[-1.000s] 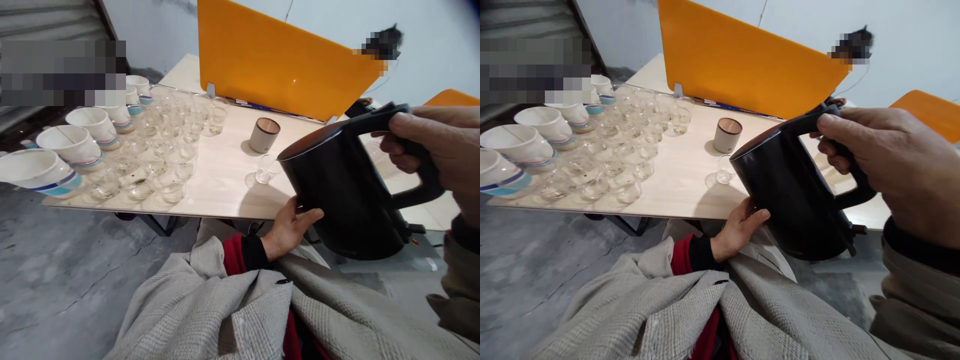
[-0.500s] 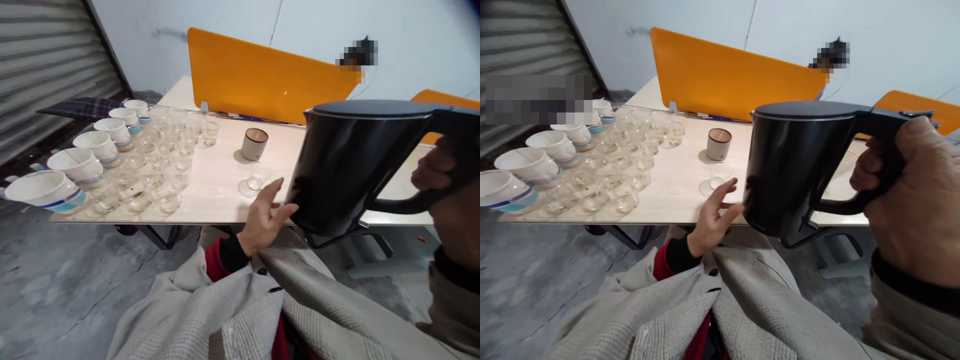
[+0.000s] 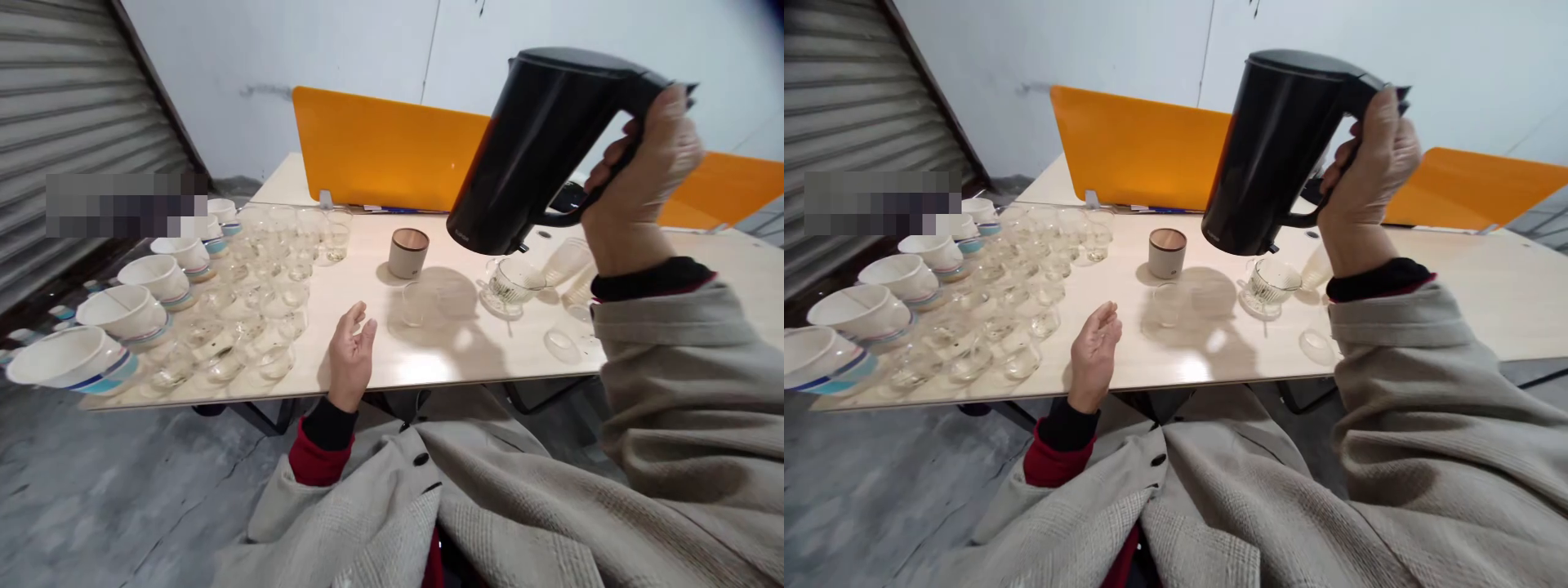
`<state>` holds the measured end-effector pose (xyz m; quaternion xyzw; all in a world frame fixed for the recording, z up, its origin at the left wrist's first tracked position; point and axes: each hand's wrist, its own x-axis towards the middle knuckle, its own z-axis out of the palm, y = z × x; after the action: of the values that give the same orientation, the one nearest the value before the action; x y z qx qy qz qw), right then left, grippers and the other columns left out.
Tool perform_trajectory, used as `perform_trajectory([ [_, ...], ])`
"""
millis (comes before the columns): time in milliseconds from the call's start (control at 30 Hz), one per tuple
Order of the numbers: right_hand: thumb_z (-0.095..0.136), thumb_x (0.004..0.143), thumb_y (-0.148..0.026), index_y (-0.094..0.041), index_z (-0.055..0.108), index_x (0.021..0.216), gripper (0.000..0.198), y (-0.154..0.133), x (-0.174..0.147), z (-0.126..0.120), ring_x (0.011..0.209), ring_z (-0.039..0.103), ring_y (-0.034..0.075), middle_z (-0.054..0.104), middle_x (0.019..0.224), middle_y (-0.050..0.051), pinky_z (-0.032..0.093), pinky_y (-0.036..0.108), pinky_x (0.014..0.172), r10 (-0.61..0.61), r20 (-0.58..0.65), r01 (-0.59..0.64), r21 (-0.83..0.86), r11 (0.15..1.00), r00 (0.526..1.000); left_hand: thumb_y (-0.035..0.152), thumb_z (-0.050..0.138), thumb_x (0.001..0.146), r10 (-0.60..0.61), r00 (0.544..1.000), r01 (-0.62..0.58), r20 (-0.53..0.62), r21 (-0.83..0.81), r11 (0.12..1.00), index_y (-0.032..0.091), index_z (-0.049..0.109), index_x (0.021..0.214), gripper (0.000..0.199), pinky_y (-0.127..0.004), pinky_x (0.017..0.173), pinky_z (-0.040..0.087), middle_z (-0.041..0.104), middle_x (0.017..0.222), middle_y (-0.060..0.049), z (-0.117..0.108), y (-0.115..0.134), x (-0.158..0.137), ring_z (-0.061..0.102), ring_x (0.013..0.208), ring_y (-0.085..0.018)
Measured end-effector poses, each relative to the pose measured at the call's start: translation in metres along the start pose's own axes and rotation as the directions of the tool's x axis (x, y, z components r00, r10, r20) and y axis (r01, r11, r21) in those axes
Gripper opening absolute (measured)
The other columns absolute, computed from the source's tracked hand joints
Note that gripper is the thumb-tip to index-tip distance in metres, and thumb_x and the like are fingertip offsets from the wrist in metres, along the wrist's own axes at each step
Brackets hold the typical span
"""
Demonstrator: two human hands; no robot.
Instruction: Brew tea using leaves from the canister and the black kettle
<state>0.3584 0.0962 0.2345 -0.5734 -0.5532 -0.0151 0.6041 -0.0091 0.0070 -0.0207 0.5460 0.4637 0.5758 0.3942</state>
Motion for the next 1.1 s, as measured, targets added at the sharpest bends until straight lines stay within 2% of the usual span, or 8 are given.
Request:
perform_trajectory([
  [67, 0.002, 0.046, -0.117, -0.038, 0.023, 0.081, 0.089, 0.007, 0.004, 0.022, 0.063, 0.024, 0.017, 0.028, 0.07, -0.005, 0.023, 0.04, 0.051, 0.064, -0.202, -0.043, 0.105, 0.994, 0.977, 0.061, 0.065, 0.101, -0.003, 1.0, 0.003, 0.011, -0.002, 1.0, 0.018, 0.064, 0.143, 0.06, -0.041, 0.105, 0.061, 0.067, 0.151, -0.019, 0.0, 0.003, -0.002, 0.066, 0.137, -0.03],
  [133, -0.001, 0.046, -0.116, -0.038, 0.028, 0.081, 0.09, 0.015, 0.005, 0.04, 0.061, 0.027, 0.015, 0.034, 0.069, -0.005, 0.023, 0.039, 0.049, 0.129, -0.259, -0.085, 0.175, 0.981, 0.957, 0.059, 0.065, 0.101, -0.005, 1.0, 0.004, 0.017, 0.009, 1.0, 0.019, 0.065, 0.14, 0.056, -0.04, 0.105, 0.061, 0.068, 0.149, -0.018, -0.001, 0.007, -0.003, 0.066, 0.137, -0.03],
  [267, 0.014, 0.067, -0.112, -0.037, 0.031, 0.079, 0.078, 0.029, 0.003, 0.061, 0.058, 0.029, 0.013, 0.034, 0.064, -0.008, 0.026, 0.036, 0.048, 0.249, -0.223, -0.218, 0.154, 0.964, 0.943, 0.055, 0.064, 0.102, 0.003, 0.999, -0.005, 0.034, 0.054, 0.999, 0.019, 0.067, 0.137, 0.051, -0.04, 0.102, 0.062, 0.07, 0.145, -0.017, -0.002, 0.013, -0.003, 0.067, 0.135, -0.03],
  [433, 0.028, 0.093, -0.095, -0.037, 0.031, 0.078, 0.06, 0.04, 0.001, 0.075, 0.055, 0.031, 0.013, 0.033, 0.059, -0.01, 0.028, 0.035, 0.049, 0.331, -0.175, -0.313, 0.122, 0.942, 0.927, 0.051, 0.064, 0.103, -0.005, 0.998, 0.0, 0.061, 0.086, 0.996, 0.02, 0.068, 0.137, 0.046, -0.04, 0.1, 0.063, 0.071, 0.144, -0.016, -0.002, 0.016, -0.003, 0.069, 0.13, -0.029],
  [600, 0.029, 0.097, -0.086, -0.035, 0.03, 0.077, 0.055, 0.048, 0.002, 0.093, 0.055, 0.033, 0.011, 0.03, 0.056, -0.012, 0.03, 0.031, 0.051, 0.384, -0.134, -0.381, 0.052, 0.923, 0.913, 0.049, 0.063, 0.104, 0.007, 0.998, -0.014, 0.069, 0.098, 0.995, 0.019, 0.068, 0.137, 0.045, -0.039, 0.097, 0.063, 0.071, 0.143, -0.016, -0.003, 0.016, -0.004, 0.071, 0.125, -0.028],
  [700, 0.035, 0.105, -0.076, -0.034, 0.033, 0.076, 0.051, 0.057, -0.001, 0.103, 0.052, 0.03, 0.011, 0.03, 0.054, -0.013, 0.025, 0.031, 0.049, 0.405, -0.16, -0.386, 0.136, 0.912, 0.9, 0.048, 0.063, 0.105, 0.025, 0.997, -0.033, 0.078, 0.096, 0.995, 0.02, 0.068, 0.138, 0.044, -0.038, 0.096, 0.064, 0.071, 0.143, -0.015, -0.004, 0.016, -0.005, 0.071, 0.125, -0.028],
  [900, 0.04, 0.117, -0.031, -0.031, 0.037, 0.079, 0.037, 0.083, -0.006, 0.108, 0.047, 0.028, 0.011, 0.033, 0.056, -0.013, 0.02, 0.033, 0.049, 0.373, -0.168, -0.299, 0.348, 0.888, 0.913, 0.046, 0.062, 0.105, 0.082, 0.993, -0.09, 0.079, 0.097, 0.991, 0.021, 0.07, 0.135, 0.039, -0.036, 0.091, 0.064, 0.073, 0.14, -0.014, -0.004, 0.012, -0.005, 0.073, 0.12, -0.026],
  [1100, 0.023, 0.114, -0.021, -0.032, 0.029, 0.084, 0.032, 0.113, 0.009, 0.091, 0.042, 0.031, 0.009, 0.029, 0.052, -0.014, 0.027, 0.03, 0.047, 0.273, -0.027, -0.266, 0.157, 0.951, 0.962, 0.045, 0.063, 0.105, 0.091, 0.993, -0.099, 0.074, 0.11, 0.989, 0.021, 0.071, 0.134, 0.038, -0.035, 0.091, 0.064, 0.074, 0.138, -0.013, -0.004, 0.01, -0.004, 0.074, 0.117, -0.025],
])
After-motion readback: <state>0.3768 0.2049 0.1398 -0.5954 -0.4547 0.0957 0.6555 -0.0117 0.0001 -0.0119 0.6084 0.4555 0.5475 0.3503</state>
